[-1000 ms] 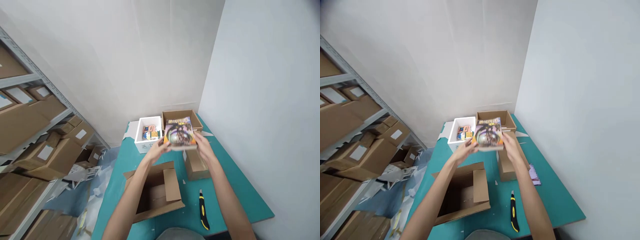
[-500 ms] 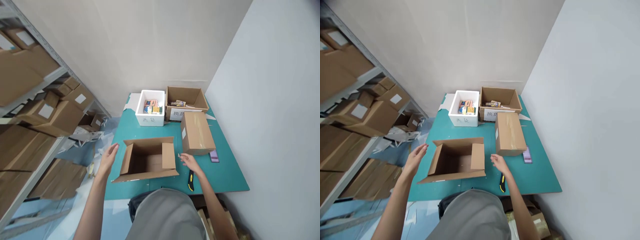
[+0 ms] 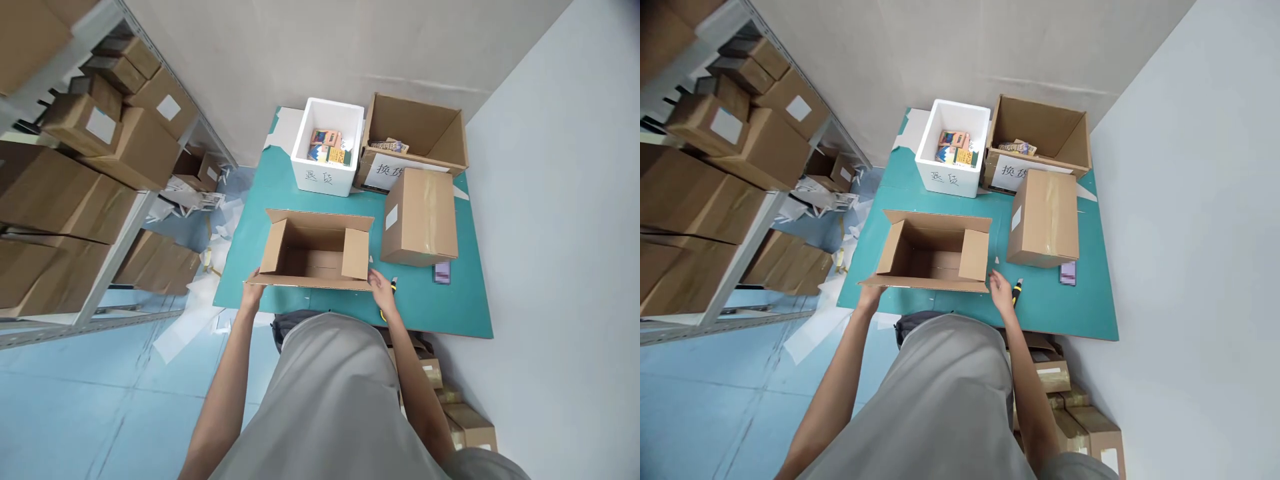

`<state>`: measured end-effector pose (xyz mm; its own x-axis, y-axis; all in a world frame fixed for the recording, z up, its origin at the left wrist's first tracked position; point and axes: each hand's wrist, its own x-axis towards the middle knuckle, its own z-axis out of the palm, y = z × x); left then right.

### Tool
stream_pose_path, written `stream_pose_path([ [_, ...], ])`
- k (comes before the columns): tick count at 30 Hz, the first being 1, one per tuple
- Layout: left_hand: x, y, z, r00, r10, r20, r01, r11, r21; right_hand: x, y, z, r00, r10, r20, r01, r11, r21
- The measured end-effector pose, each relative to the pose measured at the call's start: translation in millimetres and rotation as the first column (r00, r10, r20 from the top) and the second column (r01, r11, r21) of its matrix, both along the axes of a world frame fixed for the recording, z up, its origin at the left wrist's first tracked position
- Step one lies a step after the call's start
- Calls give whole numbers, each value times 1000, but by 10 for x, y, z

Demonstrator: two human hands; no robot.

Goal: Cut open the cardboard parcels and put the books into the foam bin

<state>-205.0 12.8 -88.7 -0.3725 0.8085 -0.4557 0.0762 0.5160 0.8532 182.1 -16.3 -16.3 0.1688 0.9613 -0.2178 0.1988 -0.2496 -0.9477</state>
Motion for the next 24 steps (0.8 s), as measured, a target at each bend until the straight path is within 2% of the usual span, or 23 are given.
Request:
stream_pose_path([
  [3, -188, 166, 309, 996, 26, 81, -38, 988, 148, 40, 278, -3, 988, -87, 129, 92, 995, -32],
  [4, -208, 232, 437, 998, -6, 70, -8, 980, 196, 2, 374, 37, 978, -75, 193, 82, 996, -27],
  [6, -177, 369, 678, 988, -129, -80, 145, 960, 241, -145, 553, 150, 937, 11, 348, -7, 1000, -12],
  [9, -55, 539, 901, 872, -309, -380, 393, 904, 167, -434, 755, 316, 819, 153, 554, -154, 987, -45],
  [11, -6, 595, 949, 806, -366, -465, 458, 884, 98, -569, 827, 386, 760, 207, 617, -199, 977, -82],
  [12, -5, 601, 956, 799, -379, -467, 461, 884, 72, -598, 839, 408, 742, 224, 632, -210, 973, -99],
  [14, -48, 566, 968, 832, -384, -402, 436, 899, 44, -569, 809, 438, 734, 249, 631, -222, 967, -124],
  [17, -207, 437, 1019, 926, -302, -228, 325, 943, 69, -325, 640, 456, 799, 239, 552, -199, 971, -132],
  [21, -493, 263, 1051, 992, -106, -62, 114, 984, 140, 179, 330, 363, 933, 89, 350, -69, 995, -68],
  [24, -656, 218, 932, 1000, -20, 15, 18, 991, 132, 484, 188, 179, 984, -69, 165, 72, 997, -12],
])
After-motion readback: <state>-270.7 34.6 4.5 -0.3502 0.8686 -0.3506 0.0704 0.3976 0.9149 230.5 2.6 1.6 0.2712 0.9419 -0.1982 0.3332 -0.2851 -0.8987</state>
